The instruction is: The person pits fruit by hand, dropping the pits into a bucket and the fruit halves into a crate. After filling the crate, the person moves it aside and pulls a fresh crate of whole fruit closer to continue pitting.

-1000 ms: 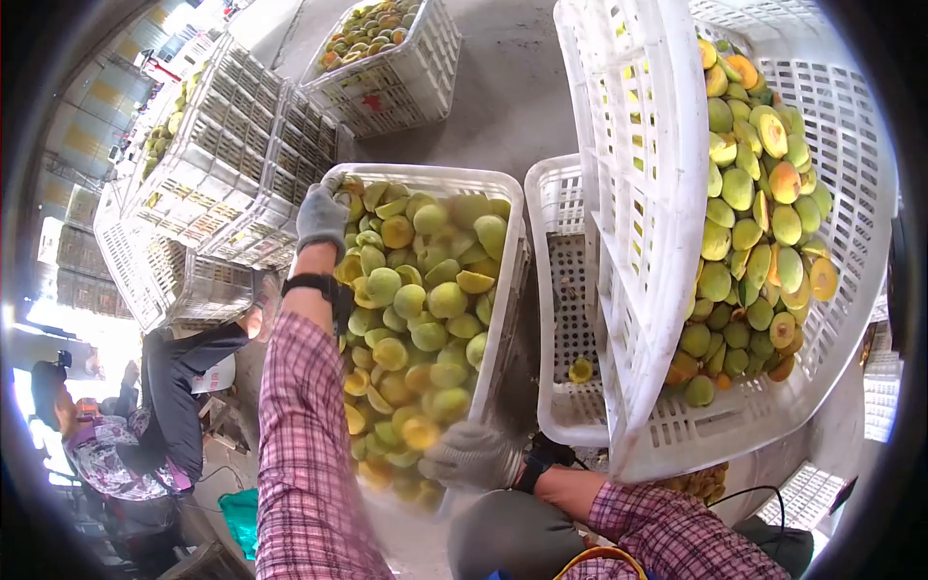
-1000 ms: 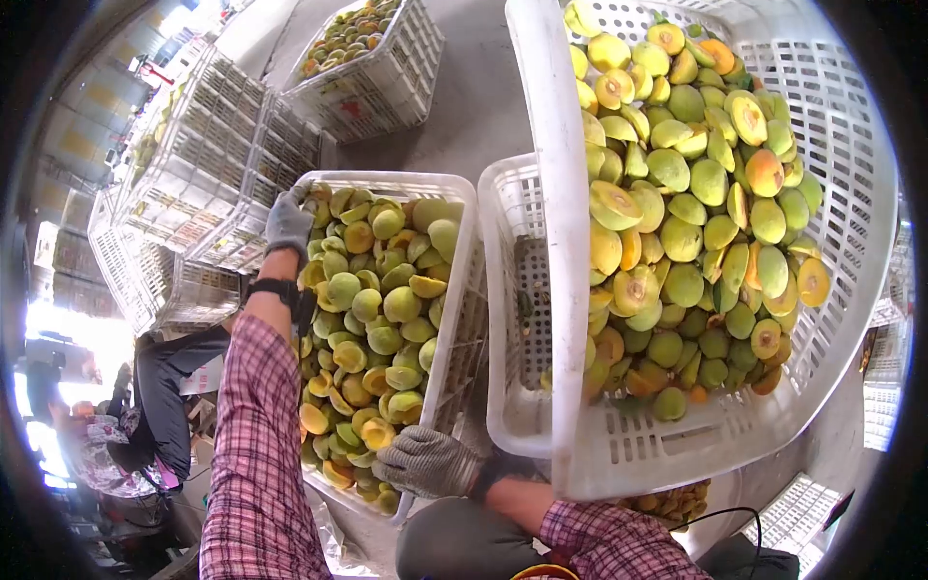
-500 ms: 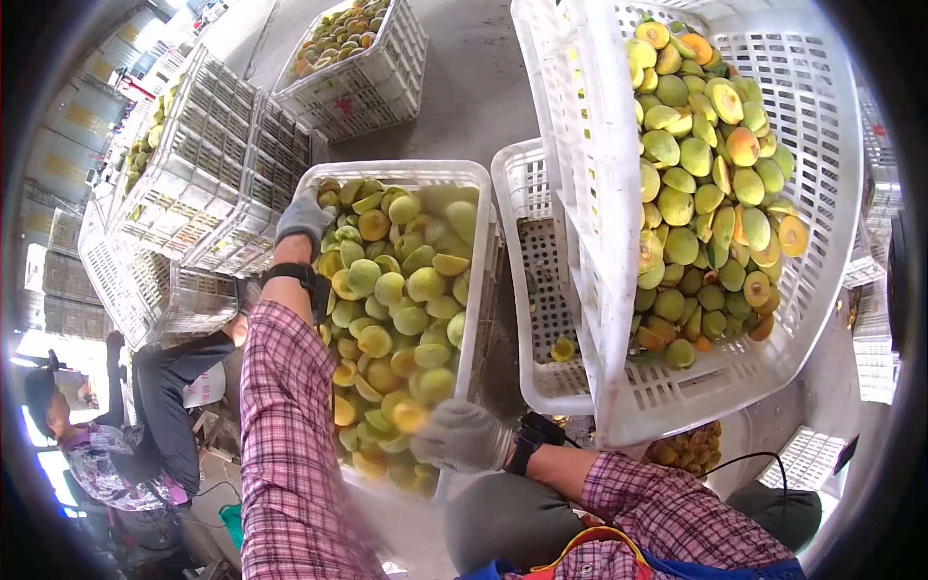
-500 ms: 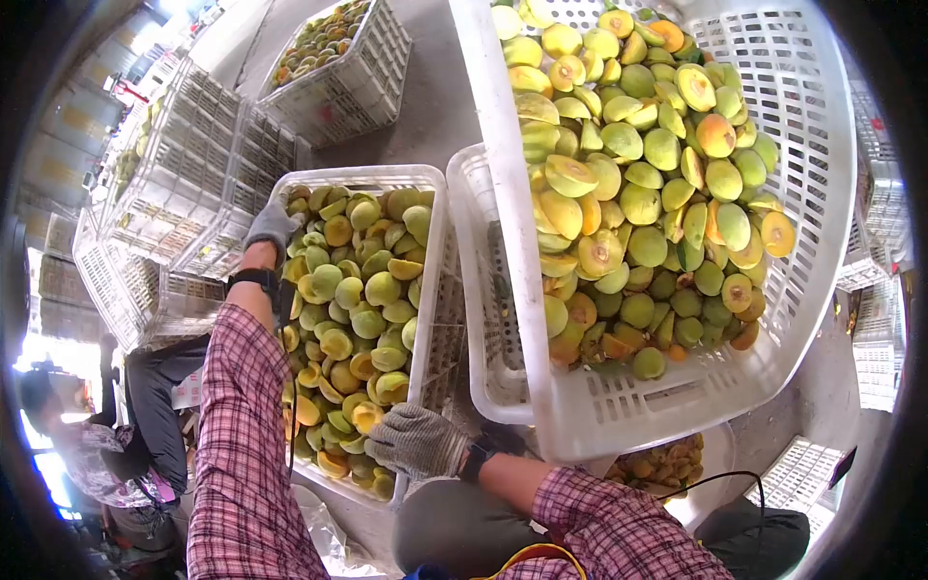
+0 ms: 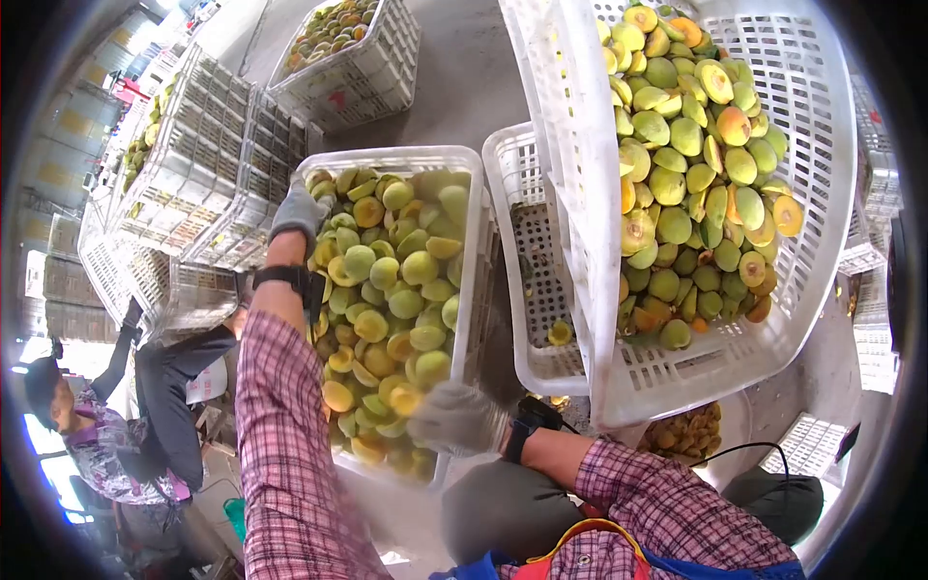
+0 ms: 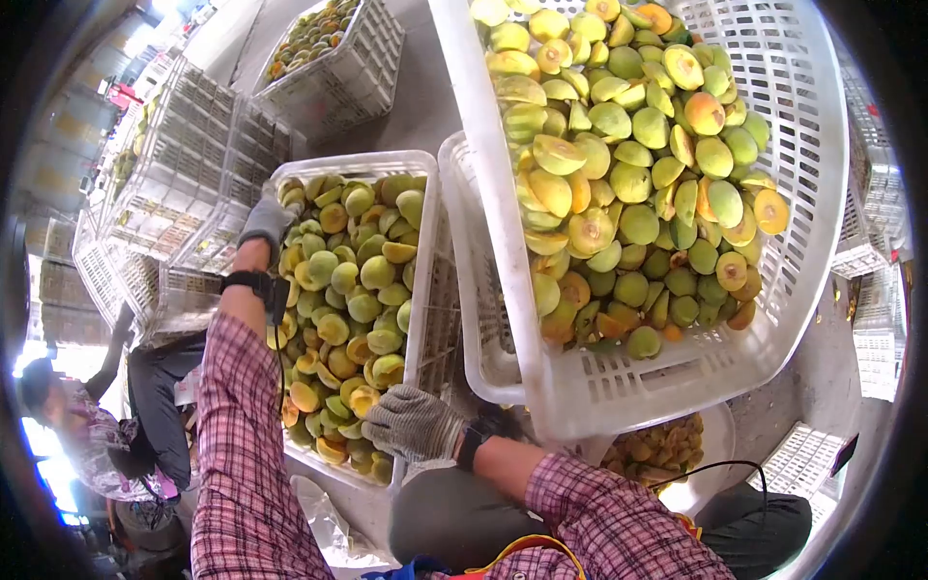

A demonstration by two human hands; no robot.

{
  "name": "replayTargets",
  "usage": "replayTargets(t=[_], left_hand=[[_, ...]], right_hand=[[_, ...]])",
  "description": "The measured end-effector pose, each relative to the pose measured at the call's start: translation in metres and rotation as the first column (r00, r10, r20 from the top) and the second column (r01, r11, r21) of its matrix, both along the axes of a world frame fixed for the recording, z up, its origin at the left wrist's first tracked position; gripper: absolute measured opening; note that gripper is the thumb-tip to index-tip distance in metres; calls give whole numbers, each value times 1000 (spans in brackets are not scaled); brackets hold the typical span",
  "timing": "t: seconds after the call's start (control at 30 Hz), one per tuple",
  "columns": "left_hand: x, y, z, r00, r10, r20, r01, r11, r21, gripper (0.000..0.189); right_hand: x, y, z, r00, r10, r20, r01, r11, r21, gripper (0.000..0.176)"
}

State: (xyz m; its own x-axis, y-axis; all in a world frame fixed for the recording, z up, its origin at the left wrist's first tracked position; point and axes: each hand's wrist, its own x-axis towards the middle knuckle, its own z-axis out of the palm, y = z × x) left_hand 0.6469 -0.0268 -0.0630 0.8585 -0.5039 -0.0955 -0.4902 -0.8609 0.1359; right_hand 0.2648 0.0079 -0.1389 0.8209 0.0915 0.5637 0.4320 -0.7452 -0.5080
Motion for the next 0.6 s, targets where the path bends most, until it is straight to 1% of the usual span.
replayTargets(t=[0.03,0.07,0.1,0.13,0.2,0.23,0.27,0.3,0.33,0.37,0.4,0.47,0.5,0.53,0.57,0.6], left_hand=[[-16,5,7,998,19,61,-16,998,-53,55],[-34,17,12,998,26,61,-24,999,-45,55],[-51,32,16,978,-204,43,207,975,-81,52],[-62,43,17,905,-423,35,424,897,-123,50],[-82,59,14,738,-675,-3,666,729,-159,45],[-97,66,17,741,-669,58,670,742,8,47],[-107,68,19,753,-657,45,657,754,9,47],[-112,68,20,731,-677,82,675,736,58,47],[-116,68,19,705,-700,117,691,715,109,47],[-117,68,13,711,-682,172,660,731,172,51],[-115,72,9,721,-673,166,650,739,176,51],[-118,79,12,730,-614,300,618,781,94,52],[-122,86,19,793,-530,299,589,793,-155,49],[-127,95,26,891,-392,230,442,865,-238,47],[-132,109,27,911,-369,184,412,844,-344,49],[-136,125,30,926,-349,143,374,813,-447,51]], right_hand=[[1,-1,1,1000,-9,-1,9,1000,17,20],[1,-1,1,1000,-2,-1,2,1000,25,20],[0,0,0,1000,1,-16,-1,1000,6,19],[1,-1,-1,1000,4,-29,-5,1000,-17,19],[1,0,-2,998,36,-58,-37,999,-14,19],[2,-1,-3,997,35,-66,-37,999,-29,20],[2,-1,-3,997,37,-74,-41,998,-43,20],[2,-1,-2,999,24,-44,-23,1000,21,21],[2,-1,-1,998,42,-51,-41,999,33,21],[2,-3,1,998,33,-44,-32,999,37,22],[1,-3,2,999,23,-36,-22,999,39,23],[1,-4,2,999,21,-46,-20,999,42,25],[1,-5,2,999,13,-40,-11,1000,29,26],[-2,-4,1,999,6,-38,-6,1000,18,27],[-3,-5,0,999,25,-43,-23,999,29,27],[-3,-7,-1,999,23,-23,-21,996,92,26]])
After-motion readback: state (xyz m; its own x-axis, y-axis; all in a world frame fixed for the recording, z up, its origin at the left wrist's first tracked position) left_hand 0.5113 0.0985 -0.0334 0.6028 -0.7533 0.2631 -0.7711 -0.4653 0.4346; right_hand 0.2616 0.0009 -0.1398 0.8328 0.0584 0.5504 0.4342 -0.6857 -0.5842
